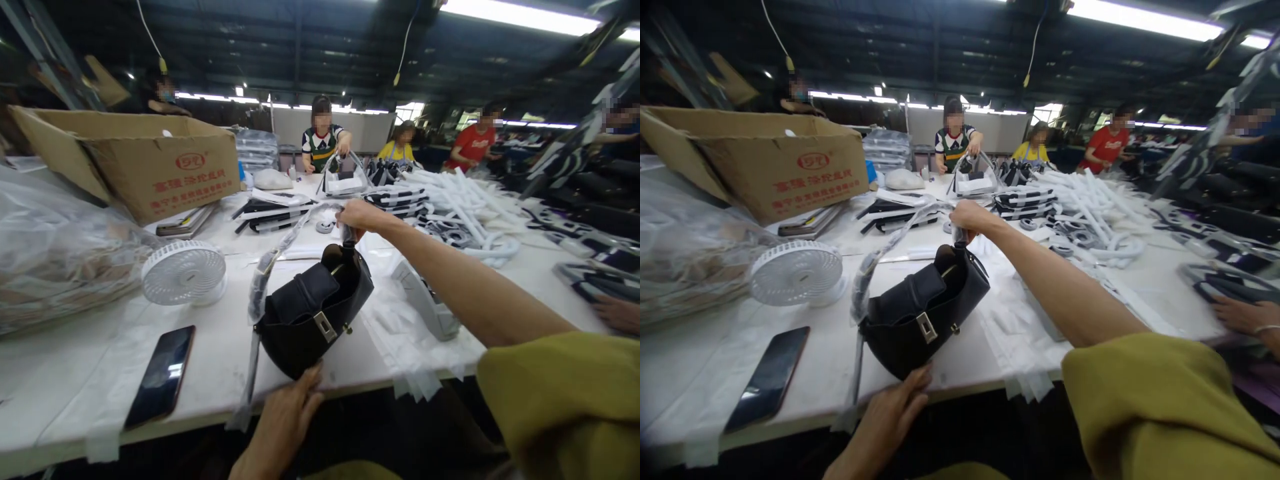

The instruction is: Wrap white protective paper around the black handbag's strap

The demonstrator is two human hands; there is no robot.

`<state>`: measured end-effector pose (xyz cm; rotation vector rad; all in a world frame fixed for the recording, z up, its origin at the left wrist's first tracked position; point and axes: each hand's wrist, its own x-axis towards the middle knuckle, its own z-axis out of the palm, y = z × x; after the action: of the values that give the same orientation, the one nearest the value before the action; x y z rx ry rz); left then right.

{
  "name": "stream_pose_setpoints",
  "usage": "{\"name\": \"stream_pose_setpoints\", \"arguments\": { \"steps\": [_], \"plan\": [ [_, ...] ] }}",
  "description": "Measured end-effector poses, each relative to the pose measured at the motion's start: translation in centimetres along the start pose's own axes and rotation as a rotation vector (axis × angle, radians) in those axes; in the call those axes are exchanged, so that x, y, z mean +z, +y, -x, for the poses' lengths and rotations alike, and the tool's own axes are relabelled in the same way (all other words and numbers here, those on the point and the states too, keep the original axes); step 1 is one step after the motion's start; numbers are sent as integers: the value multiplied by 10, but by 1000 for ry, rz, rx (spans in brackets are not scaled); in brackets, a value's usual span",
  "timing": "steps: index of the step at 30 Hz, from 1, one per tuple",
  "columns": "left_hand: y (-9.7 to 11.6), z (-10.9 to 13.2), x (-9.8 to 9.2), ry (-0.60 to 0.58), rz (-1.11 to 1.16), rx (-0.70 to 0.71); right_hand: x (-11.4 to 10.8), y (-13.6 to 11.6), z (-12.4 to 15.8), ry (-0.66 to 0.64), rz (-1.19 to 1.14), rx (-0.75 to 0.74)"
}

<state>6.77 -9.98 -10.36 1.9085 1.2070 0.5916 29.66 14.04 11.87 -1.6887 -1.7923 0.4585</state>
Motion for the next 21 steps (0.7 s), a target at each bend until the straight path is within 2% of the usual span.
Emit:
{"name": "stream_pose_setpoints", "arguments": {
  "steps": [4, 7, 10, 13, 17, 19, 21],
  "plan": [
    [-3, -22, -17, 111, -112, -155, -25, 9, 53, -246, -189, 152],
    [-7, -35, -30, 200, -137, -275, -31, 22, 100, -420, -424, 235],
    [-10, -49, -43, 267, -5, -251, -20, 33, 139, -517, -603, 273],
    [-10, -65, -55, 347, 182, -192, 1, 35, 171, -578, -749, 251],
    [-9, -85, -61, 347, 402, -187, 30, 29, 207, -526, -736, 55],
    [-12, -90, -59, 347, 406, -179, 44, 28, 220, -432, -658, -60],
    [-15, -94, -55, 370, 406, -168, 60, 29, 227, -280, -570, -186]
  ]
}}
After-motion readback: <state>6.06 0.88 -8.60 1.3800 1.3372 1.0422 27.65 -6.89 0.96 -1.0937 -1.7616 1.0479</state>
